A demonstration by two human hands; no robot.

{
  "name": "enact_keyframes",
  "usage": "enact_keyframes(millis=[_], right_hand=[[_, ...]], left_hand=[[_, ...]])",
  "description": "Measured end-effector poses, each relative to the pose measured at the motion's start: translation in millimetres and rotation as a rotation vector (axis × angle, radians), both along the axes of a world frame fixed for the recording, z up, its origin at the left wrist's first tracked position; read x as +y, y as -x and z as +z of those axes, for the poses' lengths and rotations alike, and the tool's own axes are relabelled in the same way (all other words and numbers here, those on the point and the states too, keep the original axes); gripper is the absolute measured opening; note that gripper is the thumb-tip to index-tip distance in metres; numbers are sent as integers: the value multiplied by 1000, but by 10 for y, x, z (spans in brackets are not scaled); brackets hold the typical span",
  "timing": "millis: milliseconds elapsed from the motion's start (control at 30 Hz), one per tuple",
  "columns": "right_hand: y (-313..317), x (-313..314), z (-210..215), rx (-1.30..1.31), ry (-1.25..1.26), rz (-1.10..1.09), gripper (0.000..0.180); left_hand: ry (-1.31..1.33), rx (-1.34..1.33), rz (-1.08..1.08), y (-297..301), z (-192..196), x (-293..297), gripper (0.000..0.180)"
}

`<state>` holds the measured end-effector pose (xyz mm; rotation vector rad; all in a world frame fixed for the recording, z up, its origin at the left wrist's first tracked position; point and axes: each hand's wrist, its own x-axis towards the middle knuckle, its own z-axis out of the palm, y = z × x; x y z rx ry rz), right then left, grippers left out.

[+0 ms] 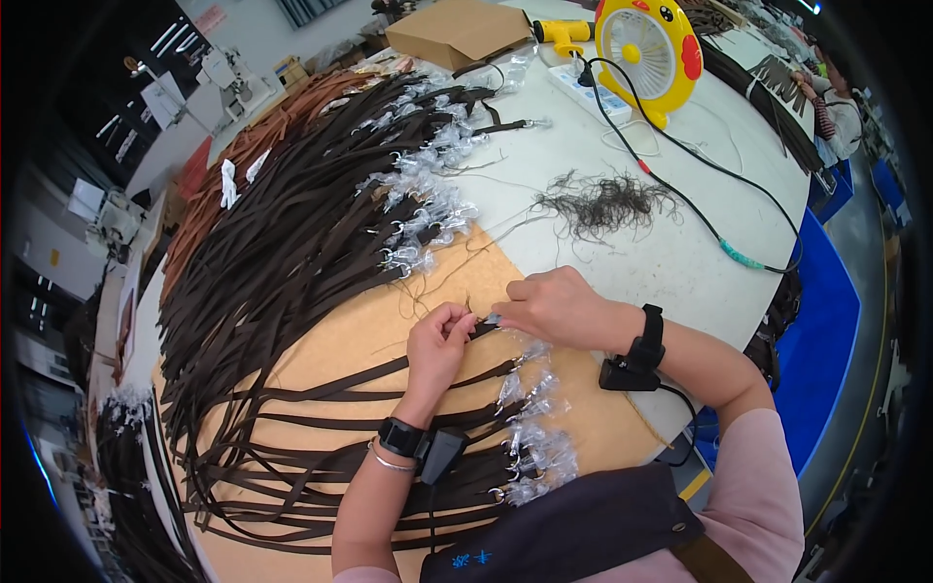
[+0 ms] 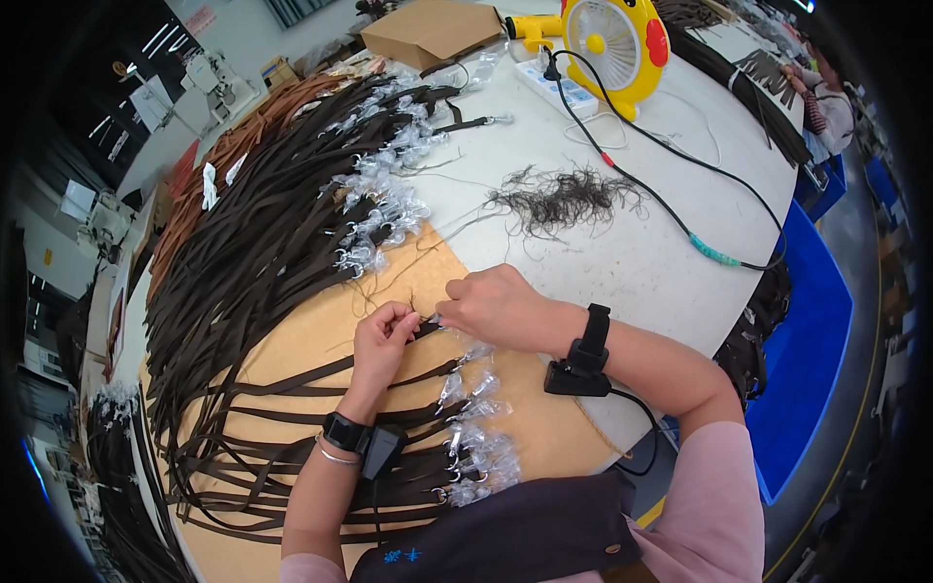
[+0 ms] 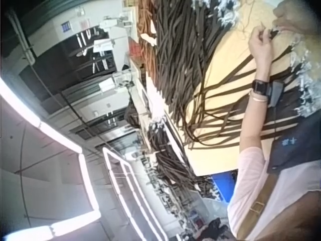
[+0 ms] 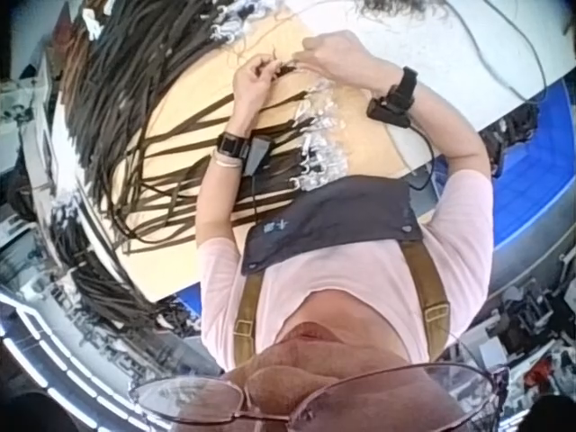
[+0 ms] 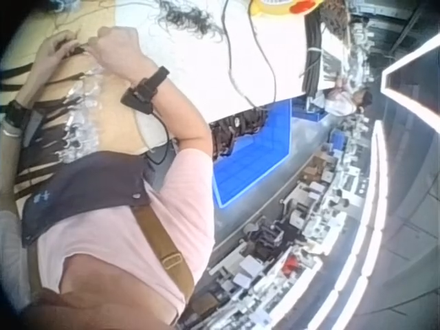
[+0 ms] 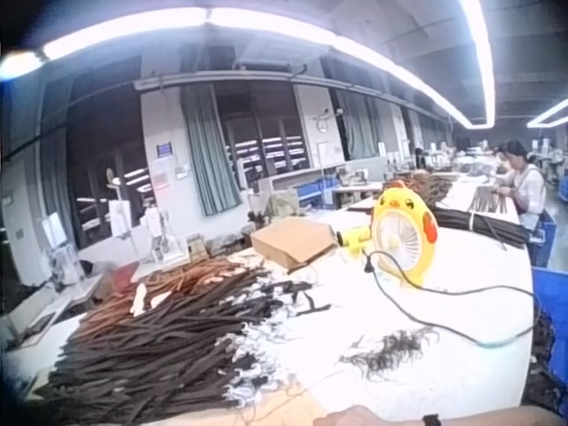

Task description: Assembling and inspecting leather straps by attaching metal clips and buckles.

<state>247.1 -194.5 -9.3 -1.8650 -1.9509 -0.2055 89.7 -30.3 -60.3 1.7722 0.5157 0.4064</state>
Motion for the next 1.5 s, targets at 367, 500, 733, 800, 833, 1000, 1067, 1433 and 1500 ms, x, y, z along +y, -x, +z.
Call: enact_keyframes(millis=[367, 500, 733, 800, 833, 1000, 1067, 1433, 1500], right_hand=[[-36, 8, -30, 8, 7, 47, 15], [-41, 16, 6, -18, 48, 54, 19], [-100, 38, -72, 89, 74, 68, 18], [-94, 31, -117, 178, 55, 54, 18], [-82, 31, -117, 176, 53, 53, 18], [-58, 29, -127, 121, 42, 26, 19], [-55, 28, -117, 109, 56, 23, 19], [-95, 50, -144, 120, 32, 65, 21], [-107, 46, -163, 241, 46, 63, 20]], left_hand=[[-13, 90, -16, -13, 66, -26, 9], [-38, 111, -42, -25, 46, 3, 8], [16, 82, -69, -53, 61, 15, 7], [80, -33, -5, -50, 46, 25, 8], [77, -35, -6, -40, 64, 34, 8], [105, 11, 16, -40, 153, -18, 8], [114, 16, 11, -43, 155, -16, 7], [126, -19, 21, -107, 44, -11, 6], [140, -21, 33, -107, 46, -13, 6]])
